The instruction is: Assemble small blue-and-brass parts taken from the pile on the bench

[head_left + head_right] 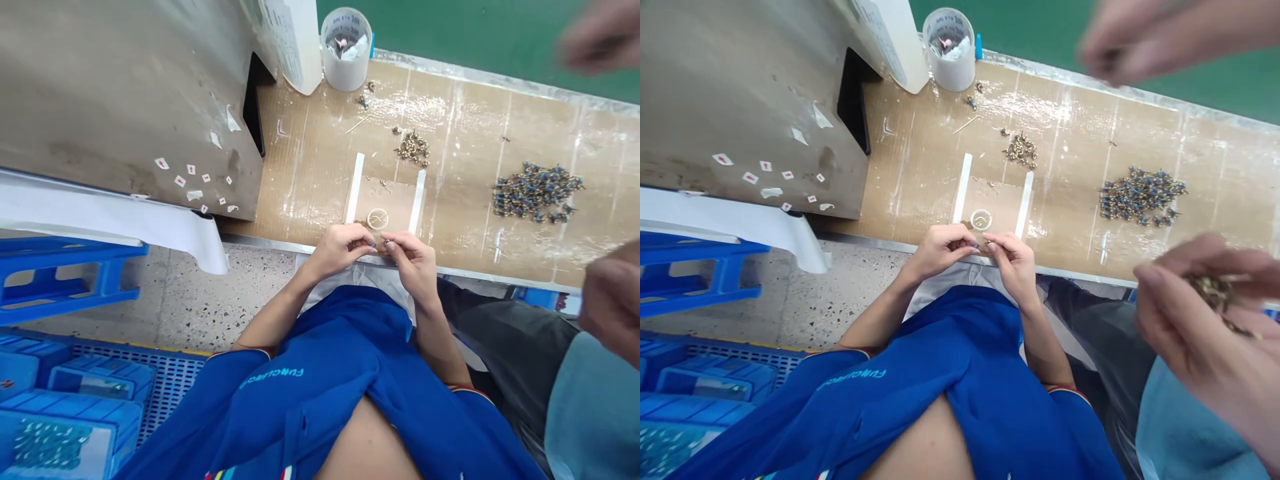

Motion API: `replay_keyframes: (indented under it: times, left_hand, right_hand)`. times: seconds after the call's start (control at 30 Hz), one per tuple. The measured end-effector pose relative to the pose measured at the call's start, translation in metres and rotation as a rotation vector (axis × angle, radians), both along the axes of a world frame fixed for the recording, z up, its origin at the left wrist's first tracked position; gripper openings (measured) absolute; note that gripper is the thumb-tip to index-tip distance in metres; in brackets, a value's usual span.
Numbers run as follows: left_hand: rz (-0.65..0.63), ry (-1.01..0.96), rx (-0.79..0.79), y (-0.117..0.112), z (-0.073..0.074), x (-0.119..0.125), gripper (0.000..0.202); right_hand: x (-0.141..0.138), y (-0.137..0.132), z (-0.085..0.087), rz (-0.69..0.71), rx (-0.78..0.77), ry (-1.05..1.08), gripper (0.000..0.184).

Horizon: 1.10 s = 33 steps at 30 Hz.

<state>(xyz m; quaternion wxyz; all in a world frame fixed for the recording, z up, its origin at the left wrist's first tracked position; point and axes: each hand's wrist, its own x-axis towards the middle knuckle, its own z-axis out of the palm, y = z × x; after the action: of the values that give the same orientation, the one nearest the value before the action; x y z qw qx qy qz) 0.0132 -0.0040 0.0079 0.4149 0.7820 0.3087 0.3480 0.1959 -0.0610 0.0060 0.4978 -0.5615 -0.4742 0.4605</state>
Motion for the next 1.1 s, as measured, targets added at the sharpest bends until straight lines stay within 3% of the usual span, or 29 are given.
replay_keyframes:
  times: [0.2,0.5,0.7,0.97,1.1]
  left_hand:
    - [0.054,0.029,0.122,-0.001,-0.004,0.003,0.011]
    - [0.069,0.093,0.195,0.000,-0.006,0.005,0.017]
    - [0.060,0.108,0.296,0.002,-0.013,0.003,0.020]
    - [0.057,0.189,0.488,0.002,-0.017,0.005,0.023]
    - [0.049,0.247,0.482,0.002,-0.016,0.005,0.023]
  right_hand:
    - [-0.010,0.000,-0.005,-0.109,-0.173,0.180,0.047]
    - [-0.015,-0.001,-0.004,-0.127,-0.224,0.172,0.053]
    - [-0.010,-0.004,-0.007,-0.070,-0.214,0.098,0.048]
    - [0.000,-0.005,-0.006,0.082,-0.151,-0.093,0.025]
    - [0.002,-0.002,-0.006,0.150,-0.085,-0.196,0.022]
